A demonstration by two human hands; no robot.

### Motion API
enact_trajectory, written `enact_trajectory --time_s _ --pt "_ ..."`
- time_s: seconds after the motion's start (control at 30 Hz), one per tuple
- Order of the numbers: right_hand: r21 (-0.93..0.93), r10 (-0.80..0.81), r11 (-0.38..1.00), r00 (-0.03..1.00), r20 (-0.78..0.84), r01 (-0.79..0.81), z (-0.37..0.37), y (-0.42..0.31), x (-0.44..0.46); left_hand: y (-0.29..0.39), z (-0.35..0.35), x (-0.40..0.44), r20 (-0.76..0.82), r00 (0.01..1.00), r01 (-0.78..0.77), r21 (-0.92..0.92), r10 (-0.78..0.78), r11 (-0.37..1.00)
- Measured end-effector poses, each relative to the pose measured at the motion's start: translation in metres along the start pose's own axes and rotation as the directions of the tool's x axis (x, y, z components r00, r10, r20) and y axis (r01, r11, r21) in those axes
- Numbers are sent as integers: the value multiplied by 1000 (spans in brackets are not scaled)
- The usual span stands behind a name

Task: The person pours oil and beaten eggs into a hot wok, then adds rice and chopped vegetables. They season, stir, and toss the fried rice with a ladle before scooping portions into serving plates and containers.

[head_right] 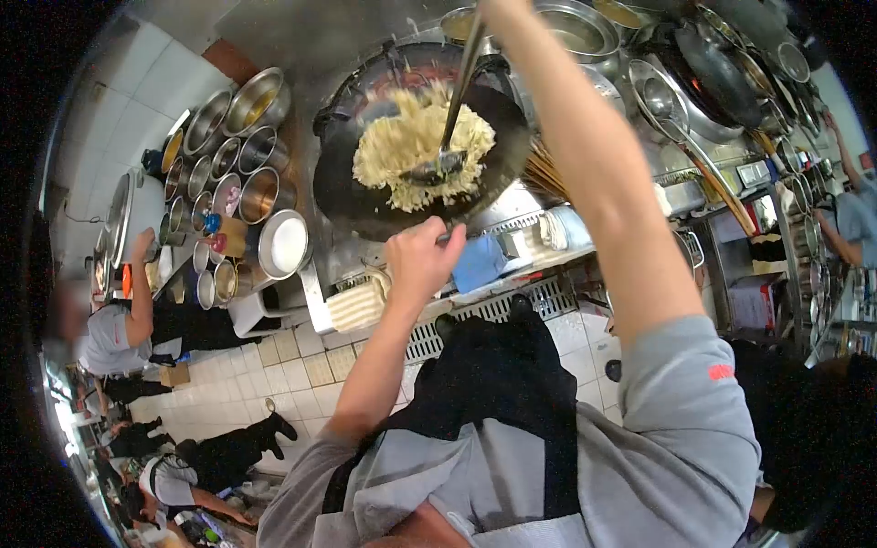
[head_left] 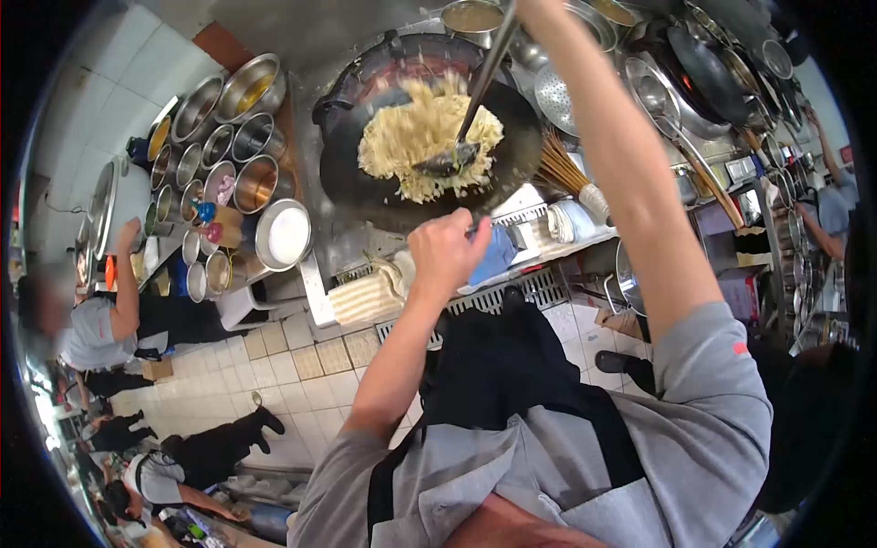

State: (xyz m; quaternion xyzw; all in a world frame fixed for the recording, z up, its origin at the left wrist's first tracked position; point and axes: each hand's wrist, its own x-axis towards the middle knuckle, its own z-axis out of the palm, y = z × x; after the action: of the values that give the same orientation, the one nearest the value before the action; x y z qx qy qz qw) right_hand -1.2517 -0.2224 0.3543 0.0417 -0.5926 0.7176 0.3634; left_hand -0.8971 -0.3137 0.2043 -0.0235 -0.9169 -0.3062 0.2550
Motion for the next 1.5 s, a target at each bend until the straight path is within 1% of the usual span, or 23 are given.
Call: enact_trajectory --time_s 0.07,0.2,0.27,0.33,0.4,0.43,0.47,0.5,0.57,0.67,0.73,0.77,0.8,0.83,0.87,0.93,0.97,1.07,1.1,1.2,1.23,1.4,1.5 --pt "-8 89 996 996 -26 -89 -4 14 -23 -29 39 -25 5 1000 8 -2 -8 1000" --pt "75 63 997 854 -516 -28 -45 1 43 -38 38 -95 69 996 -61 25 59 998" --pt "517 491 790 845 -210 -331 -116 -7 49 -31 30 -84 -4 995 -99 11 99 995" --pt "483 600 790 635 -487 -376 -146 -13 32 -41 32 -39 -34 994 -97 75 100 992" --pt "536 650 705 726 -227 -464 -198 18 -39 -69 53 -10 63 998 -21 125 13 992" --pt "337 672 691 740 26 -639 -230 21 -93 -82 57 1 81 997 -20 118 11 993" --pt "-89 826 560 564 -20 -824 -237 -32 -166 -92 56 7 105 994 -21 110 9 994" --pt "-160 918 387 364 155 -908 -275 -42 -210 -86 42 -2 0 992 -126 64 126 990" --pt "-493 875 142 -125 469 -859 -352 -61 -298 -62 -5 -44 -104 993 -56 37 60 998" --pt "-453 927 263 94 362 -852 -398 -125 -292 -60 -69 -128 -132 974 190 21 -186 982" --pt "-476 869 493 383 313 -728 -391 -139 -259 -81 -86 -172 -108 877 477 79 -469 875" --pt "-494 785 617 524 330 -613 -381 -135 -242 -98 -81 -181 -105 868 495 102 -485 863" --pt "-516 684 712 639 352 -477 -365 -127 -227 -114 -75 -191 -103 855 518 129 -508 846" --pt "-662 503 733 778 376 -154 -355 -103 -218 -121 -68 -193 -107 840 543 159 -533 824" --pt "-723 280 656 819 500 217 -333 -90 -204 -115 -62 -185 -46 848 516 298 -528 803" --pt "-698 151 365 700 698 617 -317 -29 -195 -99 -47 -145 67 846 410 553 -529 725" --pt "-761 509 347 572 643 548 -311 -22 -195 -96 -46 -125 240 687 507 516 -685 690" --pt "-790 698 446 390 601 420 -317 7 -206 -109 -32 -107 370 660 474 470 -654 744" --pt "-727 579 551 439 687 411 -325 8 -218 -112 -30 -105 354 688 469 448 -633 761" --pt "-710 590 626 399 702 323 -335 -45 -226 -115 -25 -102 403 683 481 378 -608 791" --pt "-791 716 472 355 602 389 -331 -79 -220 -115 -20 -106 383 725 457 353 -572 816" --pt "-800 788 353 307 534 484 -341 -121 -204 -103 1 -96 349 621 541 458 -702 706" --pt "-802 720 452 371 587 391 -304 -61 -207 -119 16 -106 328 615 564 453 -717 691"
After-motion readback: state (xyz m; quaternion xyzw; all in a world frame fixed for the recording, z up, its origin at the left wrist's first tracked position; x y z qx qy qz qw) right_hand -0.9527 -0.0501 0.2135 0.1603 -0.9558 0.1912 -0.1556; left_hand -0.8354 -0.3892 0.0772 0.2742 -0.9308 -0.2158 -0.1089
